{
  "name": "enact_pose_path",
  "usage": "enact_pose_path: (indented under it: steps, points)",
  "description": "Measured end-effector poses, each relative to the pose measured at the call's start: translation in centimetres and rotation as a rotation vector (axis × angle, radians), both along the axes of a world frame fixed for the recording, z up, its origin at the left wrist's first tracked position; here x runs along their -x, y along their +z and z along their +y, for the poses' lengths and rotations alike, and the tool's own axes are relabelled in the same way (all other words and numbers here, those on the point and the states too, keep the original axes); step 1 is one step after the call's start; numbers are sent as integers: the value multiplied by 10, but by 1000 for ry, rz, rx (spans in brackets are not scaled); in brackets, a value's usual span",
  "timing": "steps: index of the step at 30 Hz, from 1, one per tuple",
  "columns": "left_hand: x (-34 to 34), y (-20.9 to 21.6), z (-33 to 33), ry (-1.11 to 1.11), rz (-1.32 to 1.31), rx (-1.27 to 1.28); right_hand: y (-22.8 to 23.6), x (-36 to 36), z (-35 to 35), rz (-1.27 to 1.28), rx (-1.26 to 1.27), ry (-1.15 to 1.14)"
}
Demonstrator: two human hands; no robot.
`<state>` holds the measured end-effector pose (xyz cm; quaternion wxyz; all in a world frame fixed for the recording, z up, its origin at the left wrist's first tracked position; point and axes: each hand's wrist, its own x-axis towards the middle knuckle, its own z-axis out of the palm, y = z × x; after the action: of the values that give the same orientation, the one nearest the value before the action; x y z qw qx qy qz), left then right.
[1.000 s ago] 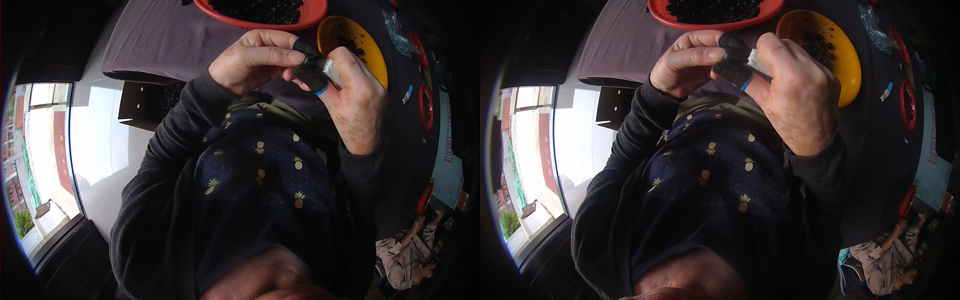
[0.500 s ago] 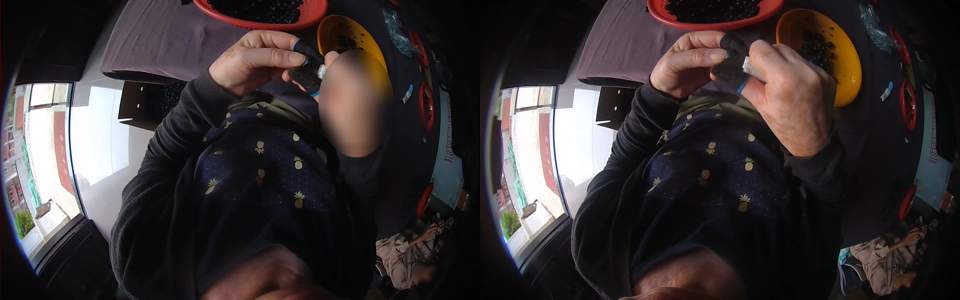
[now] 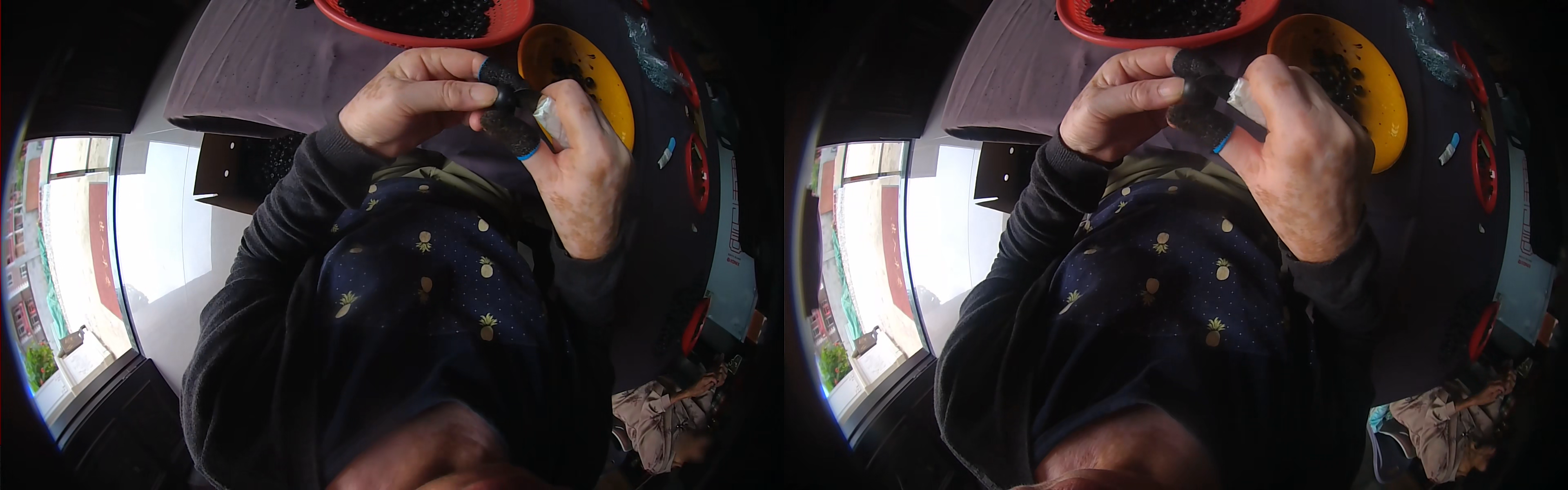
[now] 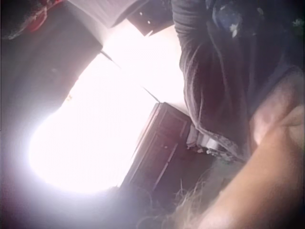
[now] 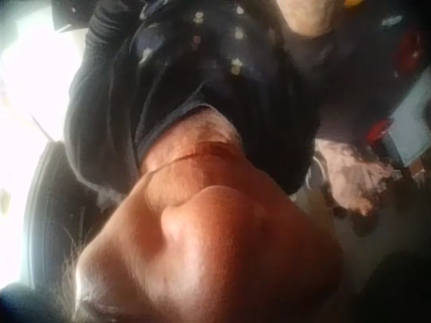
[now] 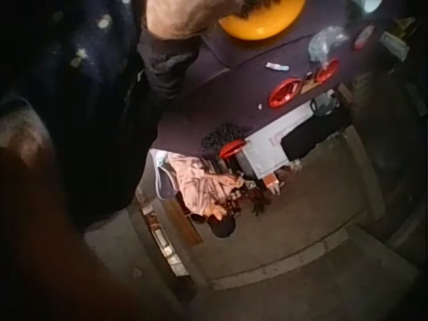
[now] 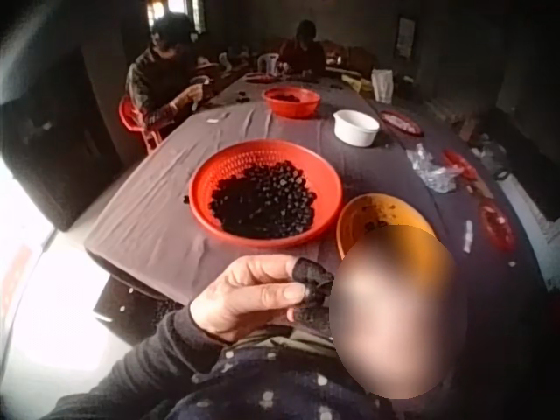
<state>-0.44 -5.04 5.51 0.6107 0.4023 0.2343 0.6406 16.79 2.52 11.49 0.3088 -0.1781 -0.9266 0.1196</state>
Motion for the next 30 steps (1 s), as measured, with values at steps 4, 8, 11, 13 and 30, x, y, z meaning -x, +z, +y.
enact_pose_path:
  steps: [4, 8, 11, 13, 30]
  points:
    - [2, -2, 1, -9, 9, -10, -2, 1, -1, 2, 44, -9]
    - [0, -1, 0, 15, 19, -10, -3, 1, 0, -36, 34, -2]
    - [0, -1, 1, 12, 29, -5, -3, 0, 1, -33, 39, -1]
    - [0, 0, 0, 13, 35, -17, -3, 0, 1, -33, 28, 5]
    - [-4, 2, 0, -4, 11, -17, -1, 0, -2, -49, -72, 5]
